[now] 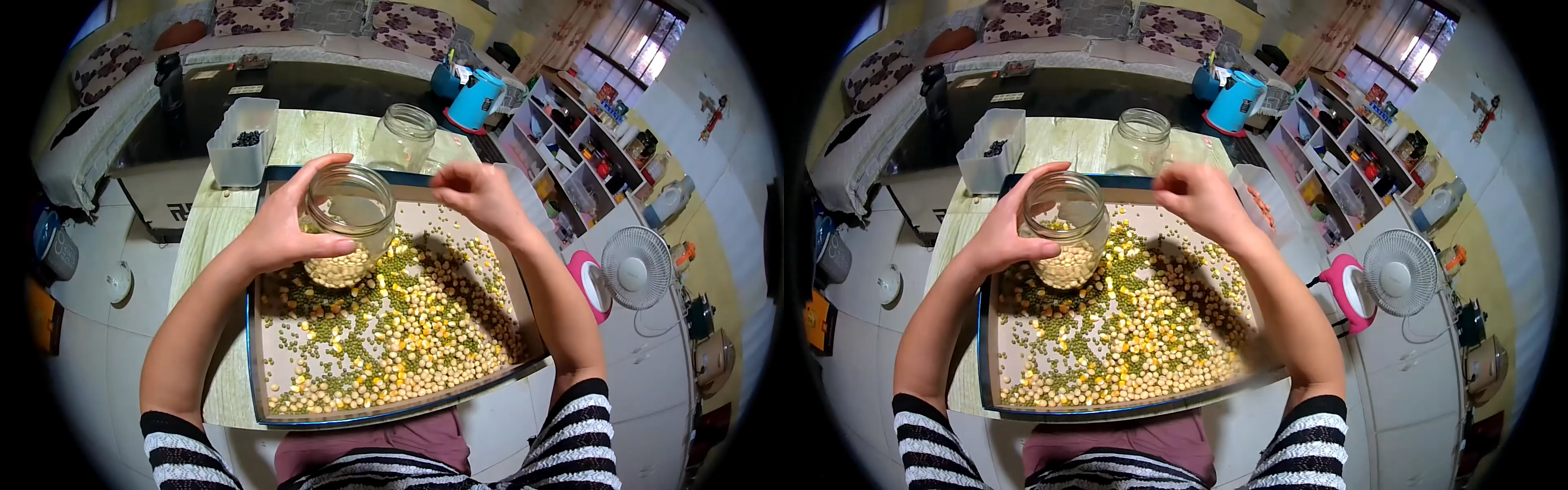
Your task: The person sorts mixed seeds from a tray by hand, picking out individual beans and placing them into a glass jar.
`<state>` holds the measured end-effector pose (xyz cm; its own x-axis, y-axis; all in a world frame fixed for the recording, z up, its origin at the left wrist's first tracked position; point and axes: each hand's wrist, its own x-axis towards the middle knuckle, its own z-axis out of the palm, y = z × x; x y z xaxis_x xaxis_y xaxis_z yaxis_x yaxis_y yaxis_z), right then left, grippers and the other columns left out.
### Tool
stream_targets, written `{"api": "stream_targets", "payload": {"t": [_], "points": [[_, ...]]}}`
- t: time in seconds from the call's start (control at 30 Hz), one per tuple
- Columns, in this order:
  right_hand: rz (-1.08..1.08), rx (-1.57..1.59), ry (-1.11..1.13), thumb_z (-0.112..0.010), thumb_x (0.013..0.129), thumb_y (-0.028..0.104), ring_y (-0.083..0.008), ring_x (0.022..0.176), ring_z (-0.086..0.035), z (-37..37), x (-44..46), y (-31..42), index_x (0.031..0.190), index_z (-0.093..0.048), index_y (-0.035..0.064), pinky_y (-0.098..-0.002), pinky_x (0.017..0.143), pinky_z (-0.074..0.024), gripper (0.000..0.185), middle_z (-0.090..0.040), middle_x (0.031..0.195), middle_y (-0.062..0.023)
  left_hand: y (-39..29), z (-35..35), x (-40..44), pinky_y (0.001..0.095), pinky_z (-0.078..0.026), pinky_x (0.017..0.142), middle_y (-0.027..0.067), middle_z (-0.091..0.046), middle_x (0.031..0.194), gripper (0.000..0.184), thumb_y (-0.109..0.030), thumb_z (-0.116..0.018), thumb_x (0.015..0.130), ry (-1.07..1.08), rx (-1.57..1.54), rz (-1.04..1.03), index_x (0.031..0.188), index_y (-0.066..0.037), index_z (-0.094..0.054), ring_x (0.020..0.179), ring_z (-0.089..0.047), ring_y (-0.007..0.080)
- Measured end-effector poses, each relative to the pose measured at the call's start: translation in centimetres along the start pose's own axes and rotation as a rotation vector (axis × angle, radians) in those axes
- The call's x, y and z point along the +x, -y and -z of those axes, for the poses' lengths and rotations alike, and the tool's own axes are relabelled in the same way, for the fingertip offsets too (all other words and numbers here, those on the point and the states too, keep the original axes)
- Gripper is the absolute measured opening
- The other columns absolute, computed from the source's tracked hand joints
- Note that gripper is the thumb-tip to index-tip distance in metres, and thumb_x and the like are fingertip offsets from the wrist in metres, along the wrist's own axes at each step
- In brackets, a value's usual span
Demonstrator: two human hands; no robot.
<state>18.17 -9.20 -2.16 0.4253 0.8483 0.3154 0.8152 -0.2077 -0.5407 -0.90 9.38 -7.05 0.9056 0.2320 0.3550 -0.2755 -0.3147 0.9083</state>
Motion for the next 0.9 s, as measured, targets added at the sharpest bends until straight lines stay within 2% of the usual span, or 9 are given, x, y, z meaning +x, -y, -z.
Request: {"api": "stream_targets", "payload": {"t": [0.03,0.07,0.1,0.27,0.37,0.43,0.53,0.77,0.9], "points": [[-0.144,-0.119,0.093,-0.066,0.074,0.007,-0.008,0.07,-0.06,0.3,-0.4,-1.4,0.088,-0.064,0.0002,-0.024,0.063,-0.0486,0.016,-0.065,0.076,-0.0042,0.1,0.1,0.0,0.0386,-0.028,0.101,0.0076,-0.044,0.125,0.097,-0.039,-0.076,0.052,0.004,0.023,-0.002,0.133,-0.008,-0.032,0.118,-0.041,0.0199],[-0.232,-0.215,0.145,-0.067,0.072,0.008,-0.0094,0.069,-0.06,0.5,-1.0,-2.2,0.089,-0.064,0.0,-0.0248,0.063,-0.0486,0.019,-0.065,0.077,-0.0043,0.1,0.1,0.0,0.0386,-0.028,0.101,0.0076,-0.044,0.125,0.097,-0.039,-0.076,0.052,0.001,0.02,-0.002,0.133,-0.008,-0.032,0.118,-0.041,0.0199],[-0.278,-0.172,0.176,-0.068,0.071,0.008,-0.0105,0.069,-0.06,0.2,-1.4,-4.6,0.089,-0.063,-0.0001,-0.025,0.064,-0.0482,0.021,-0.066,0.078,-0.0059,0.1,0.1,0.0,0.0387,-0.028,0.101,0.0076,-0.044,0.125,0.097,-0.039,-0.076,0.052,0.003,0.024,-0.003,0.133,-0.008,-0.032,0.118,-0.041,0.02],[-0.304,-0.204,0.239,-0.069,0.069,0.01,-0.0116,0.067,-0.06,-0.2,-2.4,-7.0,0.086,-0.064,-0.0003,-0.0265,0.063,-0.0484,0.02,-0.066,0.076,-0.0075,0.0,0.1,-0.1,0.0387,-0.028,0.101,0.0079,-0.044,0.125,0.098,-0.039,-0.077,0.052,0.015,-0.005,0.007,0.133,-0.008,-0.032,0.118,-0.041,0.0203],[-0.331,-0.178,0.266,-0.069,0.069,0.011,-0.0127,0.065,-0.061,-0.6,-2.2,-7.3,0.083,-0.064,0.0005,-0.0271,0.062,-0.0483,0.018,-0.066,0.074,-0.0071,0.2,0.1,0.0,0.0342,-0.031,0.101,0.0113,-0.047,0.123,0.089,-0.033,-0.078,0.057,0.017,0.007,-0.07,0.131,-0.007,-0.035,0.116,-0.044,0.022],[-0.285,-0.212,0.276,-0.068,0.069,0.01,-0.0146,0.064,-0.061,-1.1,-2.2,-7.5,0.08,-0.064,0.0009,-0.0275,0.061,-0.0479,0.015,-0.065,0.071,-0.0078,-0.3,-0.1,-0.1,0.0386,-0.028,0.101,0.0086,-0.045,0.124,0.098,-0.039,-0.076,0.052,0.001,0.005,0.013,0.133,-0.008,-0.032,0.119,-0.041,0.0204],[-0.265,-0.253,0.242,-0.066,0.064,0.009,-0.0216,0.062,-0.061,-1.6,-2.0,-7.4,0.071,-0.064,0.002,-0.0313,0.061,-0.0473,0.01,-0.063,0.067,-0.0119,-0.3,0.0,-0.1,0.0389,-0.027,0.102,0.0087,-0.045,0.124,0.098,-0.039,-0.076,0.052,0.005,-0.007,0.02,0.133,-0.007,-0.031,0.119,-0.041,0.0205],[-0.325,-0.246,0.23,-0.064,0.063,0.008,-0.0203,0.063,-0.061,-0.9,-2.1,-6.4,0.071,-0.065,0.0029,-0.0307,0.06,-0.0471,0.01,-0.063,0.067,-0.011,-0.2,-0.1,-0.1,0.0391,-0.026,0.103,0.0089,-0.045,0.125,0.098,-0.039,-0.075,0.052,-0.002,-0.023,0.024,0.134,-0.006,-0.031,0.119,-0.04,0.0206],[-0.348,-0.137,0.306,-0.064,0.063,0.009,-0.0178,0.063,-0.06,-0.8,-2.5,-7.3,0.073,-0.065,0.0035,-0.0294,0.06,-0.0469,0.011,-0.064,0.067,-0.0096,0.0,0.0,-0.1,0.0392,-0.026,0.102,0.0091,-0.045,0.125,0.099,-0.04,-0.075,0.052,0.0,-0.016,0.02,0.134,-0.006,-0.031,0.119,-0.041,0.0207]]}}
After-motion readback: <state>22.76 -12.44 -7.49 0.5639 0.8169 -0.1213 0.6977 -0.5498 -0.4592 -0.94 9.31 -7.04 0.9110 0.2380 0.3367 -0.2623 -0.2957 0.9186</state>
